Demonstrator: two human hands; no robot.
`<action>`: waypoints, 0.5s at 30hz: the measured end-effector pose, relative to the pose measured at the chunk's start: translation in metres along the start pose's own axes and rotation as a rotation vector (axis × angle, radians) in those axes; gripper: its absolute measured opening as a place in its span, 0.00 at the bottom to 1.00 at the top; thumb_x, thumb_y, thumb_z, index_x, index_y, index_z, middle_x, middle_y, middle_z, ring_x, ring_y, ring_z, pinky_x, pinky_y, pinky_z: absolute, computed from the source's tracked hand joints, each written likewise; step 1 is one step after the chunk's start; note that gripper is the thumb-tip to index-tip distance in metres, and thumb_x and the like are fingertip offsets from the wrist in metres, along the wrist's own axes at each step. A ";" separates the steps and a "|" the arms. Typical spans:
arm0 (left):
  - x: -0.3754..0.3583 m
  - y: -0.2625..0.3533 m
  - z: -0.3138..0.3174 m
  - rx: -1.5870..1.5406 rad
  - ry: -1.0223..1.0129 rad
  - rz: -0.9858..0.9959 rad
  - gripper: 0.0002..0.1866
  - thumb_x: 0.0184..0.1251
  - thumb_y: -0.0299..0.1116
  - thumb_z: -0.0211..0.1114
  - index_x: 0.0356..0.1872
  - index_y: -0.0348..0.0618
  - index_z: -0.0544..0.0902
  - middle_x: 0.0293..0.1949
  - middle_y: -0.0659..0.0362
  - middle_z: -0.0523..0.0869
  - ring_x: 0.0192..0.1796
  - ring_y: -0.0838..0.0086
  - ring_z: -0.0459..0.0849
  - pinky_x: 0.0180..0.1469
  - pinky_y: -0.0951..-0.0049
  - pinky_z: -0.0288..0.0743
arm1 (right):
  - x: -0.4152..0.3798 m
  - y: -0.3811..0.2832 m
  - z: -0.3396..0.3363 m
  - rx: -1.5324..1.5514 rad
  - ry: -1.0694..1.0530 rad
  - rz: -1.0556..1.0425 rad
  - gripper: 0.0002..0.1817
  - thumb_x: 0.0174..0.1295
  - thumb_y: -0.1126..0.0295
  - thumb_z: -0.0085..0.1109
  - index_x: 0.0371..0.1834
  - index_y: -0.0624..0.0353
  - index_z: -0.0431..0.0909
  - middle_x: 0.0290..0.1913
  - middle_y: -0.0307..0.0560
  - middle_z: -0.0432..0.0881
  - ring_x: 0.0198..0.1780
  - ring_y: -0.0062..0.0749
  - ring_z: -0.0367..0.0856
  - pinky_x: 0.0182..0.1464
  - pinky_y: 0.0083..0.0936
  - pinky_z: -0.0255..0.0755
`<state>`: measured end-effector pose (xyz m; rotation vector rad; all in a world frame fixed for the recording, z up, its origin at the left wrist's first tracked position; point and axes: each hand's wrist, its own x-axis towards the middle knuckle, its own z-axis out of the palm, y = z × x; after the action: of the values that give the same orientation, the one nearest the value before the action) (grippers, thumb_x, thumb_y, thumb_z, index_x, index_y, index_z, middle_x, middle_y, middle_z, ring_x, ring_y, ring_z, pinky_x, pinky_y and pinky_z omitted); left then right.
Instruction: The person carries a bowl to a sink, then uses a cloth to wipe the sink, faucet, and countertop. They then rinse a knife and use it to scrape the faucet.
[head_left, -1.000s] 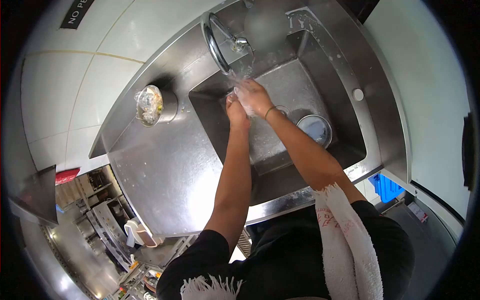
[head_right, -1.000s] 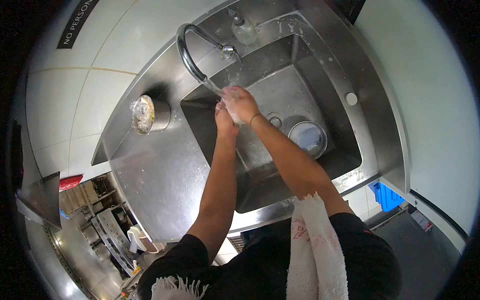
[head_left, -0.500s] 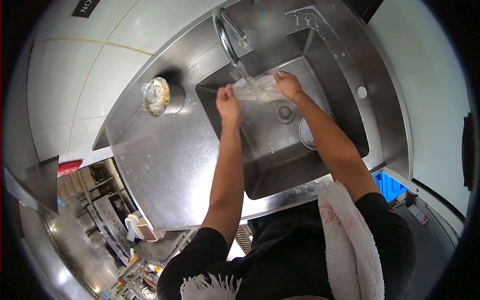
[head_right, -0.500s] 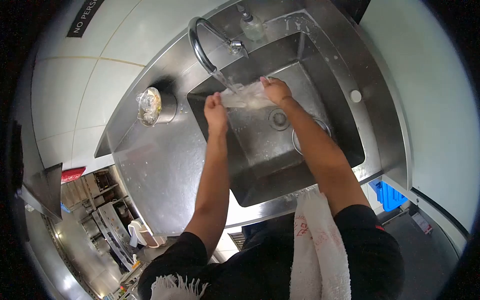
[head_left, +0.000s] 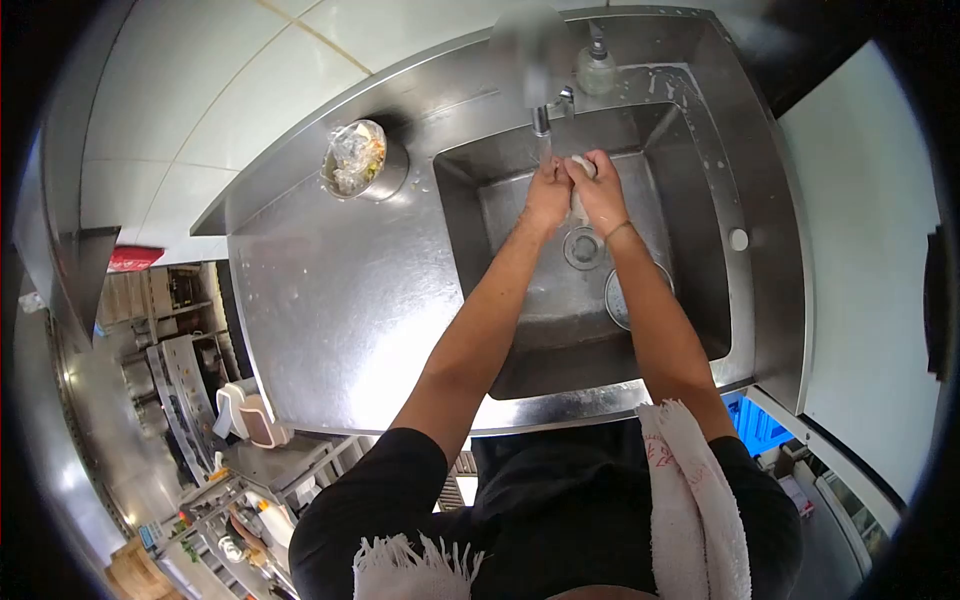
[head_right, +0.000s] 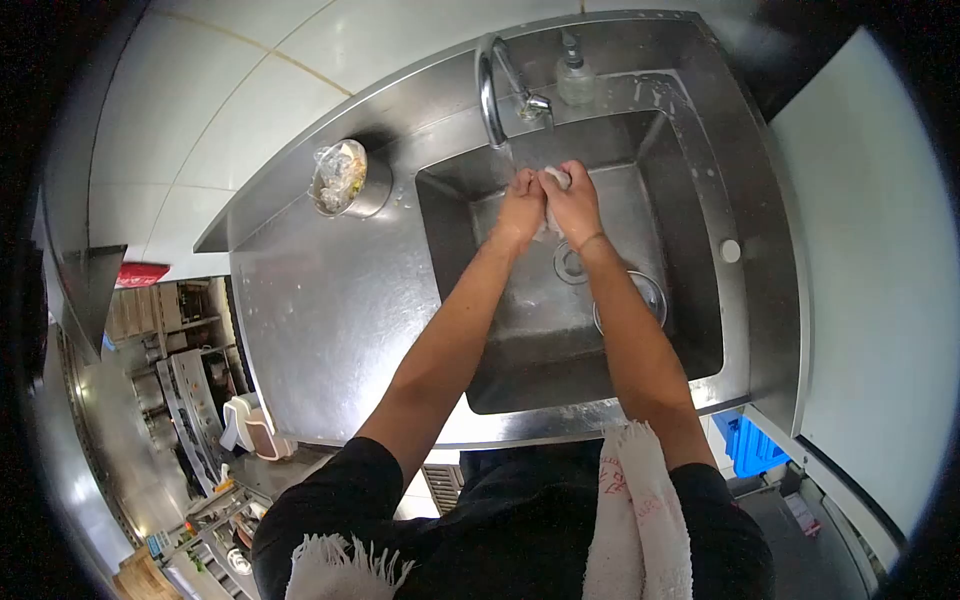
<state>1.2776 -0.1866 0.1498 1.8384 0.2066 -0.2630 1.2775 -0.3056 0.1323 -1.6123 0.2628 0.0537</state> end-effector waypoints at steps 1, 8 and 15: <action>-0.001 -0.003 0.001 -0.041 0.012 0.027 0.12 0.84 0.39 0.57 0.47 0.43 0.83 0.42 0.64 0.85 0.46 0.76 0.79 0.54 0.70 0.74 | 0.000 -0.002 0.001 -0.054 0.067 -0.021 0.20 0.72 0.59 0.66 0.54 0.65 0.81 0.44 0.51 0.86 0.47 0.31 0.82 0.52 0.29 0.76; 0.015 0.026 -0.080 -0.629 0.066 0.104 0.11 0.86 0.39 0.57 0.47 0.44 0.83 0.38 0.66 0.84 0.41 0.80 0.78 0.46 0.76 0.74 | 0.004 0.121 -0.054 -0.569 0.102 0.122 0.29 0.78 0.48 0.52 0.55 0.70 0.80 0.54 0.70 0.85 0.62 0.66 0.81 0.63 0.45 0.73; 0.013 0.060 -0.100 -0.320 0.043 0.150 0.11 0.87 0.39 0.56 0.44 0.44 0.81 0.35 0.68 0.82 0.38 0.81 0.77 0.45 0.75 0.74 | -0.004 0.212 -0.061 -0.443 0.140 0.196 0.21 0.72 0.61 0.58 0.60 0.66 0.77 0.55 0.64 0.84 0.57 0.53 0.84 0.57 0.41 0.77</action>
<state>1.3136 -0.1072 0.2282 1.5333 0.1306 -0.0792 1.2235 -0.3727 -0.0705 -2.0292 0.5460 0.1587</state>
